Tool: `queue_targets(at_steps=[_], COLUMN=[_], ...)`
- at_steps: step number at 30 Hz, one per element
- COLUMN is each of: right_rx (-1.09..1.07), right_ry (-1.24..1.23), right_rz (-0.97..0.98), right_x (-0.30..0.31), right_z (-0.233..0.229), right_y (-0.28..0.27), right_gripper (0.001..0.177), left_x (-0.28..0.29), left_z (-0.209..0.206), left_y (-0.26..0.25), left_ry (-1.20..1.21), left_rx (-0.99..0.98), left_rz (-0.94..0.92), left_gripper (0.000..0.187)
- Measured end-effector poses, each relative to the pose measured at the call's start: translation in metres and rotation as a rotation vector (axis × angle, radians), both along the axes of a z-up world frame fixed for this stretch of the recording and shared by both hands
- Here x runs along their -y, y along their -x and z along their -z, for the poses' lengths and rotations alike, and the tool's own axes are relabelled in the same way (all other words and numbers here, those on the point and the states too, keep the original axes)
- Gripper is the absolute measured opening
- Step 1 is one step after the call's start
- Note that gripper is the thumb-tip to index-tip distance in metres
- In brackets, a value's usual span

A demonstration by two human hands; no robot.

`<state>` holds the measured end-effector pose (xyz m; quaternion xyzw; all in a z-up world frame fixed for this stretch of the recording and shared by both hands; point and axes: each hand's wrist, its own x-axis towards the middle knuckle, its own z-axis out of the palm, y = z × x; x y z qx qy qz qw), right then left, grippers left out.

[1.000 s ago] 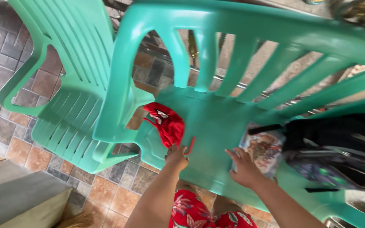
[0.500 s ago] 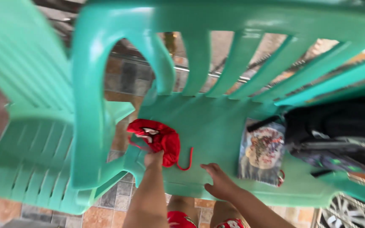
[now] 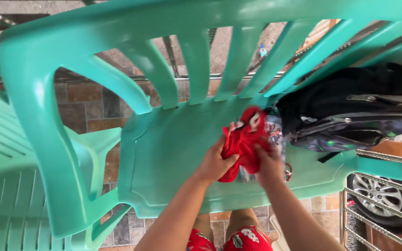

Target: The person organizes items on a plastic chair, putting stationary and a small bag into a larger backpack, then sweeps the balcony floor with a broom and handles a small mat.

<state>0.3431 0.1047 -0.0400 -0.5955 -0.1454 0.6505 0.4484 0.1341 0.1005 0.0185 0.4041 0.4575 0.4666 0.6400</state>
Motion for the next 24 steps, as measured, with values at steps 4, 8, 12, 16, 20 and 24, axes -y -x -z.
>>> queue_targets(at_steps=[4, 8, 12, 16, 20, 24], right_rx=[0.439, 0.425, 0.709, 0.764, 1.192, 0.695], right_ry=[-0.242, 0.443, 0.518, 0.371, 0.290, 0.464], right_rz=[-0.126, -0.186, -0.430, -0.390, -0.628, -0.712], right_x=[0.007, 0.018, 0.045, 0.012, -0.002, -0.003], right_z=[0.026, 0.054, 0.151, 0.156, 0.188, 0.174], right_y=[-0.081, -0.122, -0.186, -0.192, -0.190, -0.160], right_gripper=[0.048, 0.075, 0.087, 0.092, 0.089, 0.047], left_x=[0.001, 0.045, 0.082, 0.080, 0.062, 0.055], left_z=[0.035, 0.131, 0.250, 0.322, 0.289, 0.257], left_y=[-0.040, -0.090, -0.111, -0.111, -0.146, -0.172], left_ry=[0.113, 0.330, 0.455, 0.550, 0.683, 0.710], left_rx=[-0.254, -0.486, -0.771, -0.891, -0.697, -0.560], left_rz=[0.092, 0.279, 0.165, 0.011, -0.073, -0.090], left_gripper=[0.084, 0.093, 0.081, 0.056, 0.045, 0.037])
